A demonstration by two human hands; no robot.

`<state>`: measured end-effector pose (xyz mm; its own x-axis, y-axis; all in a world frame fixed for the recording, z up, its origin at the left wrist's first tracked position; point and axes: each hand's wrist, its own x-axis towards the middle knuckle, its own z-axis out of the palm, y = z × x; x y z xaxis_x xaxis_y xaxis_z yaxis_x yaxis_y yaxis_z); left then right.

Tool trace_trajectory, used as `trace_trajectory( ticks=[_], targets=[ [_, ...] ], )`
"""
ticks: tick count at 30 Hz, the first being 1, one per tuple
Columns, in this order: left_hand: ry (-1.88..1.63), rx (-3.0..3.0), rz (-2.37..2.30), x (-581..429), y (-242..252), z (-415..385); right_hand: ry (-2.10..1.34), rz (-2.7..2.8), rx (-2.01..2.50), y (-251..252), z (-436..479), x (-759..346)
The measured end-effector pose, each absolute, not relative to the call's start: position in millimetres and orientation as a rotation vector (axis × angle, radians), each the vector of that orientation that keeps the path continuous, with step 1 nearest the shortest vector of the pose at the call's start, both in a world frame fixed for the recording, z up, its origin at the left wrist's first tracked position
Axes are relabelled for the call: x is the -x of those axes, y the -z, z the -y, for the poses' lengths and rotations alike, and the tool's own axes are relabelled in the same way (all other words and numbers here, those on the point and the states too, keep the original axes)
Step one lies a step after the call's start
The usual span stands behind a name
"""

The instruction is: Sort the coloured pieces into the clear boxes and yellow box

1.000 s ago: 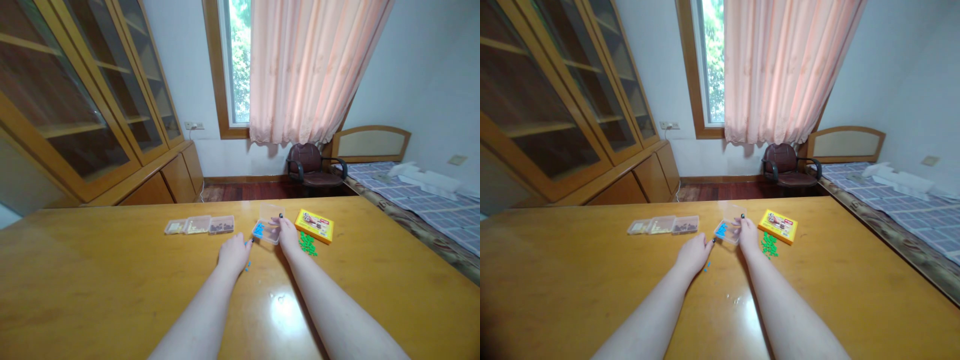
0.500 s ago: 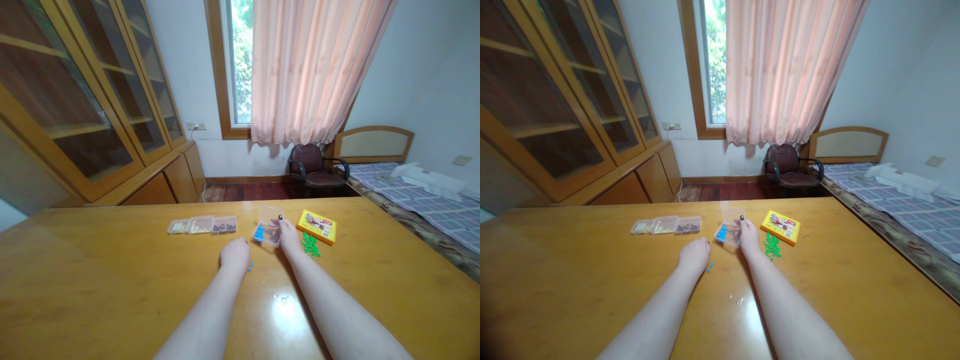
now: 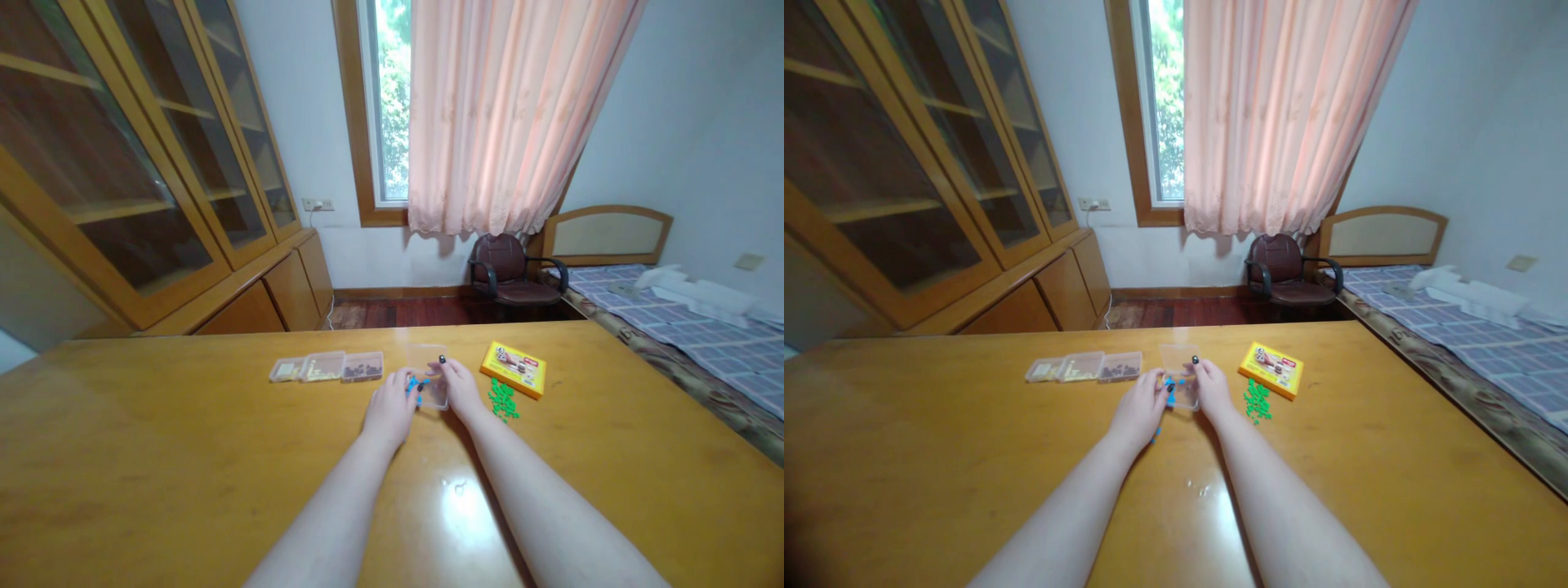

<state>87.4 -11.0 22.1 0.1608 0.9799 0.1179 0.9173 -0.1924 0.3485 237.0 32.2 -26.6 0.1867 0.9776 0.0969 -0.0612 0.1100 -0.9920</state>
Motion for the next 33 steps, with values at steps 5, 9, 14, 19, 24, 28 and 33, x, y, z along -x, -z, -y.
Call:
trace_trajectory(
  ticks=[5, 9, 14, 19, 24, 28, 33],
  targets=[
    [0.002, -2.105, -2.141, -85.5, -15.5, 20.4, -0.99, 0.938, 1.226, 17.8, -32.2, -241.4],
    [0.139, -2.21, -2.05, -89.8, -8.5, 25.7, -0.998, 0.895, 1.239, 14.0, -31.1, -242.2],
    [0.121, -2.296, -2.0, -99.4, -4.5, 22.2, -1.003, 0.894, 1.235, 17.3, -31.1, -240.7],
    [0.081, -2.263, -2.004, -103.8, 1.1, 16.7, -1.013, 0.895, 1.213, 29.2, -36.6, -241.2],
    [-0.013, -2.224, -2.029, -99.5, -6.4, 14.1, -0.984, 0.896, 1.222, 37.3, -41.3, -241.9],
    [-0.319, -2.294, -2.003, -93.7, -21.7, 16.0, -1.009, 0.935, 1.223, 34.5, -38.6, -240.7],
    [-0.479, -2.243, -1.967, -89.9, -24.3, 13.8, -1.128, 1.101, 1.14, 31.2, -32.6, -236.5]
  ],
)
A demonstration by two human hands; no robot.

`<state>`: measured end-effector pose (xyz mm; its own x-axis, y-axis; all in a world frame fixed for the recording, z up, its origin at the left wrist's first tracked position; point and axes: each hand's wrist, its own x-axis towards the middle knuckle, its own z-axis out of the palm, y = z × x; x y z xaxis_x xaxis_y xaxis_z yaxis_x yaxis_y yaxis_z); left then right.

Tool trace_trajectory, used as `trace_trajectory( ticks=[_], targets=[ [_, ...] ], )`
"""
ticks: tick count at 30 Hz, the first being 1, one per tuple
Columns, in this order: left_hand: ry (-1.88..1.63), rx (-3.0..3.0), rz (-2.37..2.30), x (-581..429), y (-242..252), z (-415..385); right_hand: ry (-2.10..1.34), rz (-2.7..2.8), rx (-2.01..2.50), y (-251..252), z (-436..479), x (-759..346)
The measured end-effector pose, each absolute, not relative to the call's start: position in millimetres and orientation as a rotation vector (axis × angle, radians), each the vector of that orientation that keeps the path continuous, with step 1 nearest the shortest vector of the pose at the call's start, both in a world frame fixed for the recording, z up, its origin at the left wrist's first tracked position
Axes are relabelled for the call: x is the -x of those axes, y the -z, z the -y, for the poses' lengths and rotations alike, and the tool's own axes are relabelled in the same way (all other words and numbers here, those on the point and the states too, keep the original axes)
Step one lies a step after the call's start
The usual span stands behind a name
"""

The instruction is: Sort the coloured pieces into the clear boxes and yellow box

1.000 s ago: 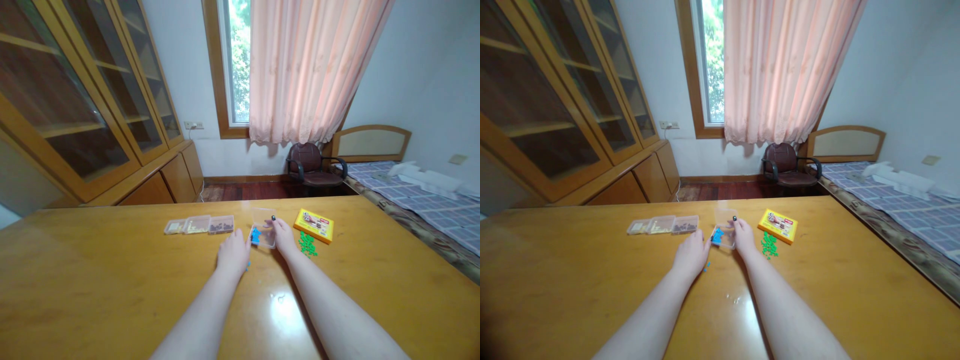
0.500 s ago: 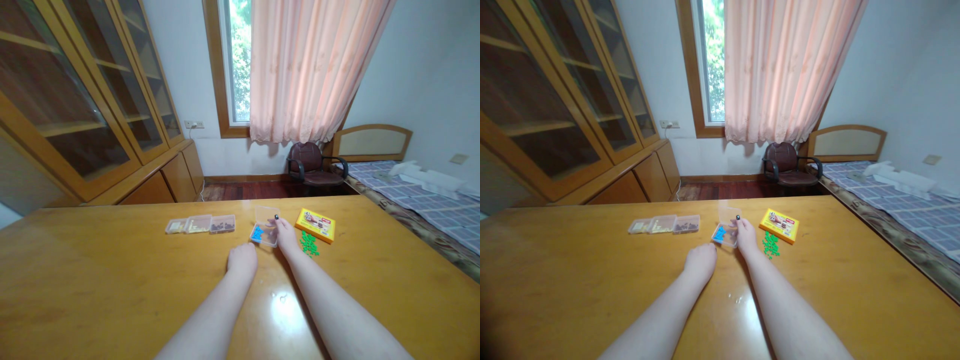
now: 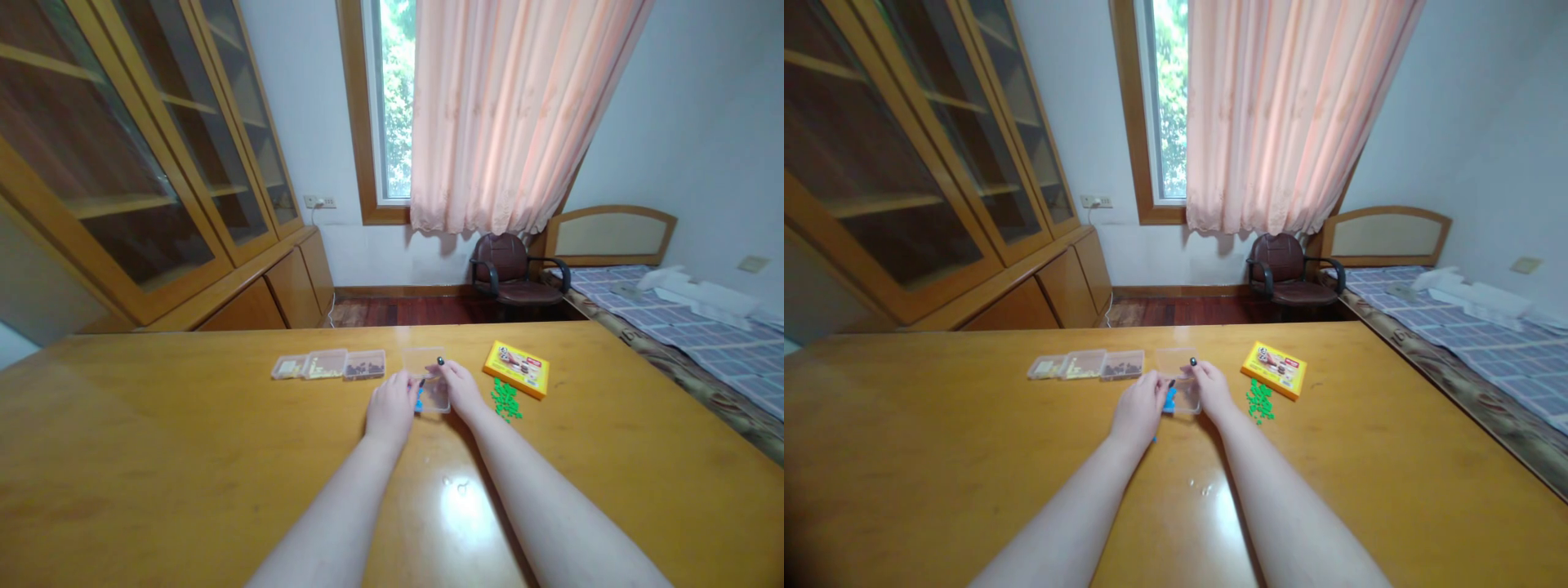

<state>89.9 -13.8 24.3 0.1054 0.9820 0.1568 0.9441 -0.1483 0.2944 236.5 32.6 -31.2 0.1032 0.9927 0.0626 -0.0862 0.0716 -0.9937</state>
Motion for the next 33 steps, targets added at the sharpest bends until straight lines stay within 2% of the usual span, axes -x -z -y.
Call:
trace_trajectory(
  ticks=[4, 10, 13, 22, 33],
  targets=[
    [-0.417, -2.167, -2.058, -88.9, -21.2, 12.0, -1.099, 1.055, 1.145, 30.8, -33.7, -237.4],
    [0.049, -2.068, -2.11, -91.0, -19.2, 24.2, -1.034, 0.86, 1.186, 22.6, -35.2, -243.8],
    [0.154, -2.071, -2.035, -92.4, -11.5, 26.3, -1.033, 0.845, 1.193, 20.2, -34.3, -243.5],
    [0.142, -2.228, -1.881, -91.4, -2.3, 16.8, -0.991, 0.859, 1.207, 17.1, -31.6, -240.6],
    [0.116, -1.994, -2.132, -60.8, -25.3, 11.7, -1.044, 0.855, 1.196, 22.1, -33.8, -242.8]
  ],
)
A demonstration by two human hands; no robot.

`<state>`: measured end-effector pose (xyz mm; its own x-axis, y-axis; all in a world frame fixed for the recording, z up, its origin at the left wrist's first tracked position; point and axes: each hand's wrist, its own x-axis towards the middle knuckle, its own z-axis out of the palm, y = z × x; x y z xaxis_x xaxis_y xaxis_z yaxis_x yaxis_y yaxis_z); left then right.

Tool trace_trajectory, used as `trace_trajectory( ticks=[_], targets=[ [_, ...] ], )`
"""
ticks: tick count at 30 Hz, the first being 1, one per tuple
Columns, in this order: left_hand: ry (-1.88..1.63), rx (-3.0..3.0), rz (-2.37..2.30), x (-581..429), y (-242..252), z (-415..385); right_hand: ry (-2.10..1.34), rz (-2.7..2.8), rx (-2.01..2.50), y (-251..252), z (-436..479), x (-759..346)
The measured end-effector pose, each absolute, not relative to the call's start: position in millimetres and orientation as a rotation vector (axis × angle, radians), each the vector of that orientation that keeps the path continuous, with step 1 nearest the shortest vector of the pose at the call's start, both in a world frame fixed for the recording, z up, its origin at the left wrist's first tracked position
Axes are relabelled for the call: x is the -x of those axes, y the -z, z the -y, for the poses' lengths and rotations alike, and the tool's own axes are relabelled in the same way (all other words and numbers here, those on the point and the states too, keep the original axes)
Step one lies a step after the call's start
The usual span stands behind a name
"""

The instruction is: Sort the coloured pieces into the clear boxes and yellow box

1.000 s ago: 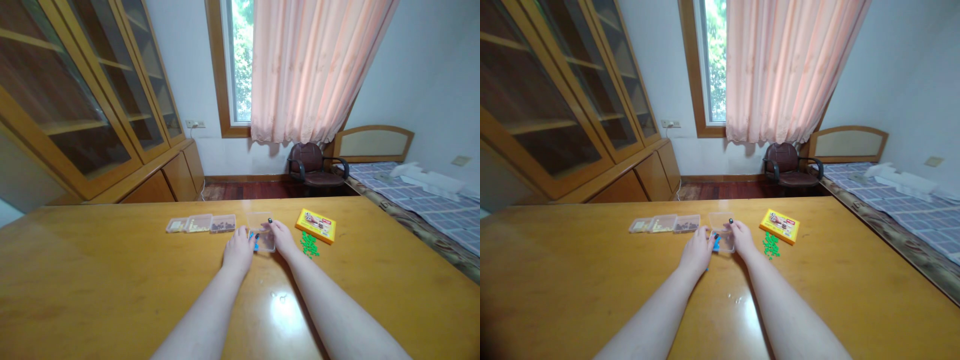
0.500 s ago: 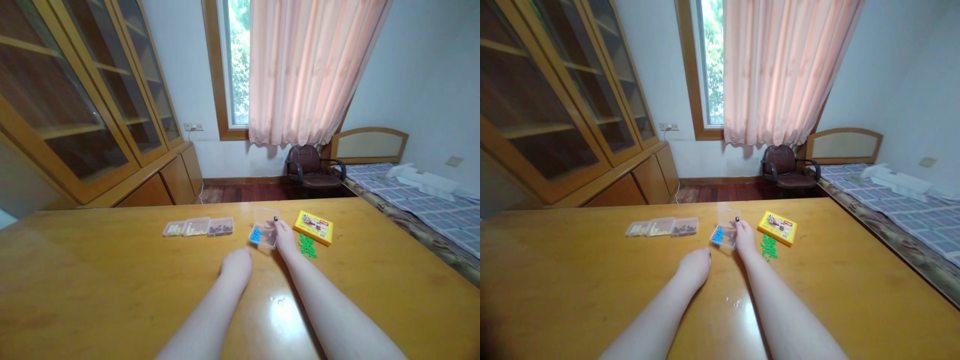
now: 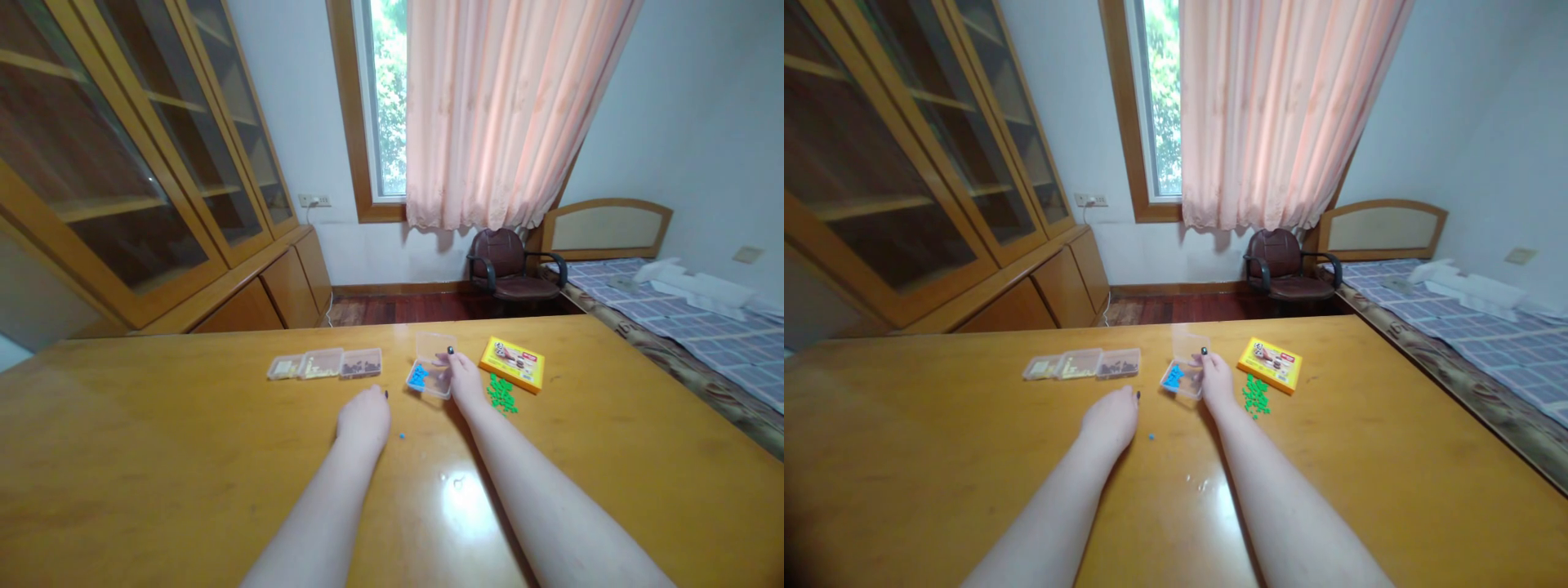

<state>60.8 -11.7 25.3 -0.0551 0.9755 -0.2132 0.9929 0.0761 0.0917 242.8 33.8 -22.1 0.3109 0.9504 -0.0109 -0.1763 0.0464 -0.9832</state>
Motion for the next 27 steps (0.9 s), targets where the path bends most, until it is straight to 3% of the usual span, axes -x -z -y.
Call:
trace_trajectory(
  ticks=[13, 27],
  targets=[
    [0.392, -2.187, -1.729, -64.2, -33.4, 22.7, -1.042, 0.868, 1.206, 20.3, -32.8, -242.2],
    [0.079, -2.242, -1.899, -82.8, -4.1, 8.4, -1.042, 0.869, 1.198, 18.7, -31.6, -241.5]
  ],
)
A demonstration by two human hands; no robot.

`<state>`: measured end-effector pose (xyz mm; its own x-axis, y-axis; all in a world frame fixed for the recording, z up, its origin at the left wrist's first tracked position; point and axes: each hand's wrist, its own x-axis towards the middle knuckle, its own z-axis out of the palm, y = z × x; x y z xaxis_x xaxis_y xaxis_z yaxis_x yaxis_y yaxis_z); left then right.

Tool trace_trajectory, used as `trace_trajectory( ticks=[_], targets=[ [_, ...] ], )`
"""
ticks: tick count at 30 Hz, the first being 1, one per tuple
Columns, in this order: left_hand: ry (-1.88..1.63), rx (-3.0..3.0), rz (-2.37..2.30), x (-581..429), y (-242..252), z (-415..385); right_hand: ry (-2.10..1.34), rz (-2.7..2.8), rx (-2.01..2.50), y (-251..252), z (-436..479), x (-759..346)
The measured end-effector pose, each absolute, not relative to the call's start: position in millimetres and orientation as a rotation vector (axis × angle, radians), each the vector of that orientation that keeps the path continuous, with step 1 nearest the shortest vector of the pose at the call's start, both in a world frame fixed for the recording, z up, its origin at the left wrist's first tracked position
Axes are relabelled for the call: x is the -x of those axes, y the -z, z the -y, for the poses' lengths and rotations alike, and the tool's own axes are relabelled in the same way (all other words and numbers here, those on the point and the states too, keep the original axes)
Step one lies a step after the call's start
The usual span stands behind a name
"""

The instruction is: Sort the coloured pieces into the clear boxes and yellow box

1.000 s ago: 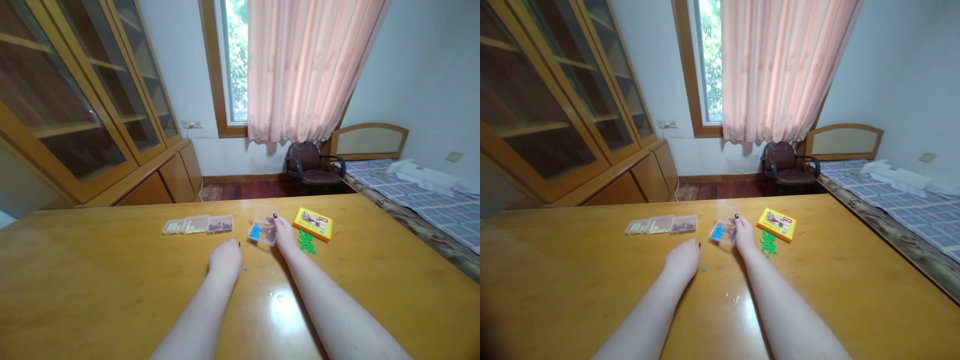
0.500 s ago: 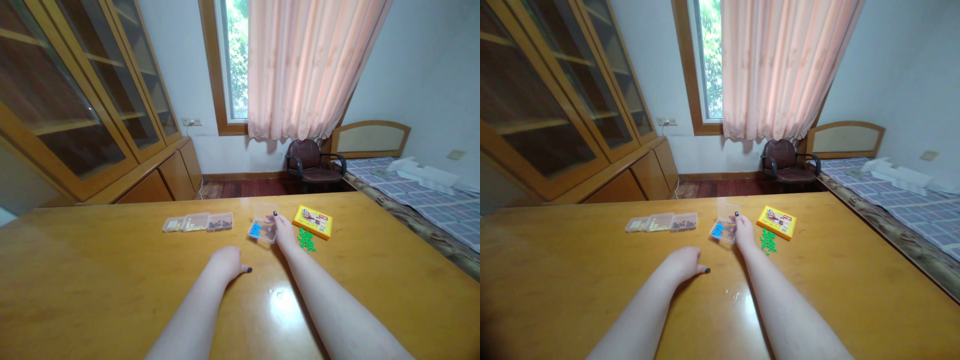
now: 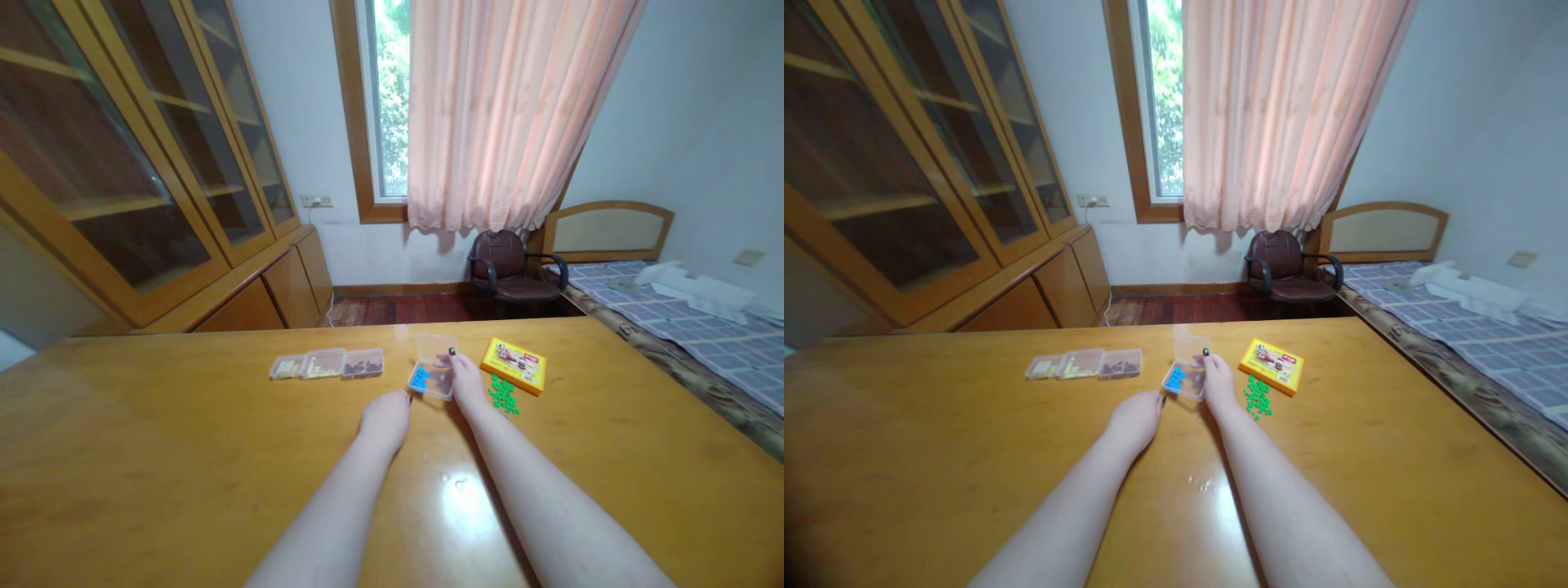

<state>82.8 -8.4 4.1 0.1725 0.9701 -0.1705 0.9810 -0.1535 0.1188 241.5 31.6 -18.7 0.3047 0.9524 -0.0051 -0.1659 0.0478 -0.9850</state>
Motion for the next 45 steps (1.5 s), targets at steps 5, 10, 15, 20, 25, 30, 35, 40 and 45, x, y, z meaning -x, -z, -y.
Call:
trace_trajectory(
  ticks=[5, 10, 15, 20, 25, 30, 35, 40, 45],
  targets=[
    [0.117, -2.2, -1.936, -61.9, -12.4, 7.8, -1.05, 0.865, 1.205, 20.8, -32.5, -242.1],
    [0.251, -2.266, -1.826, -63.9, -18.8, 18.9, -1.025, 0.88, 1.216, 21.3, -33.1, -242.8],
    [0.283, -2.3, -1.95, -86.9, -18.8, 29.5, -1.042, 0.88, 1.202, 24.6, -34.6, -242.9],
    [0.237, -2.211, -1.994, -92.1, -18.7, 33.3, -1.012, 0.913, 1.208, 30.0, -36.9, -244.3],
    [0.272, -2.338, -1.875, -87.3, -18.0, 38.3, -1.022, 0.916, 1.212, 27.8, -34.7, -243.5],
    [0.3, -2.33, -1.951, -105.6, -13.6, 42.5, -1.018, 0.9, 1.213, 24.2, -33.8, -242.7],
    [0.22, -2.334, -1.987, -111.4, -8.4, 43.5, -1.037, 0.904, 1.21, 26.9, -37.6, -243.1],
    [0.057, -2.393, -1.924, -87.4, -28.1, 29.0, -1.056, 0.892, 1.171, 30.4, -39.0, -240.4],
    [-0.425, -2.517, -1.775, -78.7, -55.3, -0.5, -1.104, 0.933, 1.091, 26.6, -35.7, -235.5]
  ],
)
